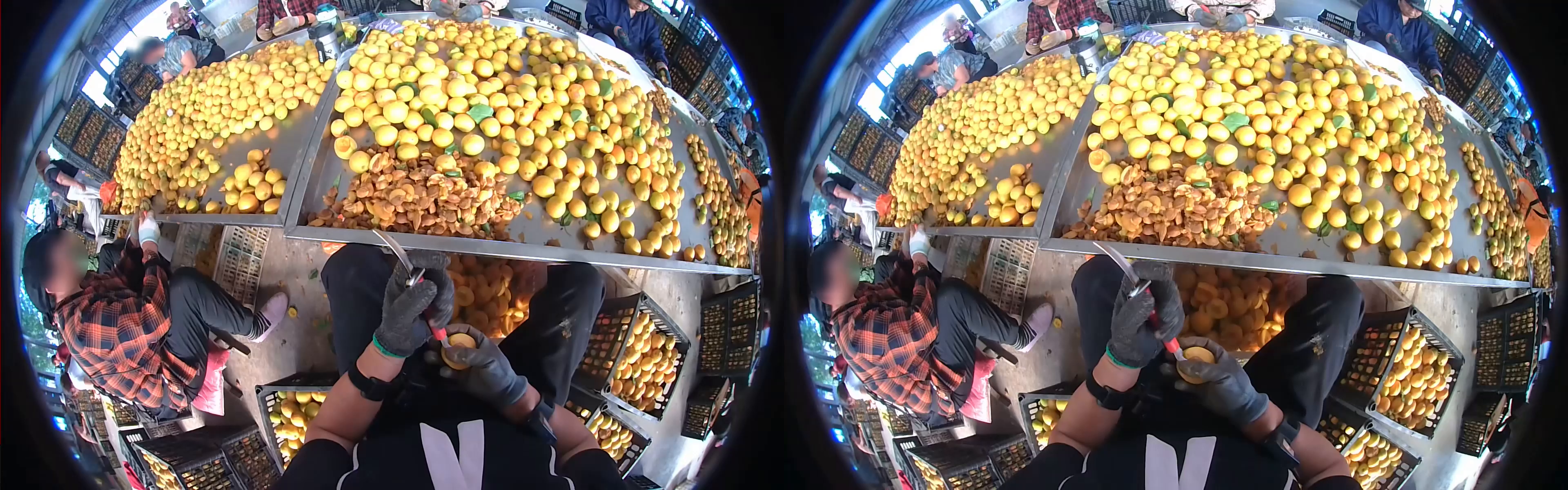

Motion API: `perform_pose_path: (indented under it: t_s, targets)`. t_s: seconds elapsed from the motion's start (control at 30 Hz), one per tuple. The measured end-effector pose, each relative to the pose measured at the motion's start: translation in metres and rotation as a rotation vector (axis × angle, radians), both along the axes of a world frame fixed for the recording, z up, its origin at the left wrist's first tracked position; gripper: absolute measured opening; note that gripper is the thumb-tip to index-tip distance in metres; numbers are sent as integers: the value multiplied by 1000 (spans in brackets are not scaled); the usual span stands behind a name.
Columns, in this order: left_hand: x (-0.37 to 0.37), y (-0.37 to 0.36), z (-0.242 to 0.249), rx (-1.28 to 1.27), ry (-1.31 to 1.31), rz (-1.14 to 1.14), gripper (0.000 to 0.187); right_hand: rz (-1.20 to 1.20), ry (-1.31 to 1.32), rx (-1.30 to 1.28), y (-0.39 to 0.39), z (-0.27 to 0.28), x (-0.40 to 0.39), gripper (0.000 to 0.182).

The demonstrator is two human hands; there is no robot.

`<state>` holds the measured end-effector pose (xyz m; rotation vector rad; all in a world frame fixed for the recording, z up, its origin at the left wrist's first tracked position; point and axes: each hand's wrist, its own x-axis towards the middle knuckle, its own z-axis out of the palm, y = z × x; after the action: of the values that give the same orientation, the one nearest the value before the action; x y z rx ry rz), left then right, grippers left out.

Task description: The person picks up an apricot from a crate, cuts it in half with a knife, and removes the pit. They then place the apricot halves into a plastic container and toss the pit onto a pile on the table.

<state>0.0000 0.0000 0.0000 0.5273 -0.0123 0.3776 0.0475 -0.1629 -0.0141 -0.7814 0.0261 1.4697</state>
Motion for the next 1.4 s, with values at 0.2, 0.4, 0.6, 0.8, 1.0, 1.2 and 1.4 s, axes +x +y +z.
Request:
perform_pose_path:
  t_s: [0.2,0.4,0.6,0.8,1.0,1.2,1.4]
  targets:
    - [10,-6,0,147,273,385,15,-152,-60,-32,7,8,-5,40]
    - [1,-8,6,191,302,362,10,-25,-39,-64,1,26,2,44]
    - [2,-16,-1,189,260,444,9,-126,-124,-15,-1,13,-2,42]
    - [-4,-17,-2,150,201,403,8,-28,-314,-55,0,19,0,42]
    - [-5,-17,-6,107,178,405,8,6,-460,-61,-1,16,-3,39]
    - [-6,-13,-13,23,76,363,9,45,-435,-71,0,17,-3,41]
    - [-9,-17,-12,7,108,325,11,35,-323,-96,0,23,-5,41]
